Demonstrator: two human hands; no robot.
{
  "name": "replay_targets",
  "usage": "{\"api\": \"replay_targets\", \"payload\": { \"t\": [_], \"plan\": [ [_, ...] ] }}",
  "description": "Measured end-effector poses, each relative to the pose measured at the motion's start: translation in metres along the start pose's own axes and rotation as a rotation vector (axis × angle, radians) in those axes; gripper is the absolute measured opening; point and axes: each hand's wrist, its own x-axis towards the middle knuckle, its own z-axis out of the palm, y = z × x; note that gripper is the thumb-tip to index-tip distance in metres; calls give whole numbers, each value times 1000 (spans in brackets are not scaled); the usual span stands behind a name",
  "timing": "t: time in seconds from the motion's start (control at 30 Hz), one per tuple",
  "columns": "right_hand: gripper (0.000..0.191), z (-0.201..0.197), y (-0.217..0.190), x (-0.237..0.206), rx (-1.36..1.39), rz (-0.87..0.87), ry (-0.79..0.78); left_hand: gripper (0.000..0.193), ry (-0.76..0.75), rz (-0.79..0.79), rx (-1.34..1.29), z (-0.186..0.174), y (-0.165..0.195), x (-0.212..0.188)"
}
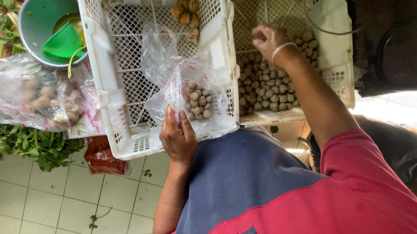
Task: The person holds open a clear plastic bag and picks round meatballs one at a time from a large plastic crate, placing them into the bag. They continue filling the bag from the crate throughout the clip, occasionally repositioning the bag and reaching deeper into the crate.
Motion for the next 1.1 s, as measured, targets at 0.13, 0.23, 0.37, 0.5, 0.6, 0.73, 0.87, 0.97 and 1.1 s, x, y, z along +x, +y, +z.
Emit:
{"api": "replay_targets", "payload": {
  "t": [0.13,0.23,0.37,0.5,0.6,0.73,0.87,0.97,1.1],
  "plan": [
    [34,36,52,19,-381,229,-228,35,27,33,1,-1,-2,-1],
    [35,67,74,31,-635,117,-299,35,49,41,-17,-2,-1,0],
    [35,62,79,41,-680,46,-289,37,34,-4,-33,-5,1,4],
    [28,15,53,7,-217,114,-225,37,29,-26,-51,-11,0,6],
    [31,2,16,-40,177,-28,-347,38,-18,-67,-75,-12,1,6],
    [39,-7,-13,-53,300,-147,-405,35,28,47,-81,-10,2,7],
    [29,-4,10,-8,-76,-162,-16,35,-19,-5,-93,-10,3,6],
    [31,30,42,13,-338,-6,-168,34,-17,41,-65,-8,1,6],
    [33,80,69,23,-674,-106,-245,34,-1,69,-92,-8,-3,4]
  ]
}}
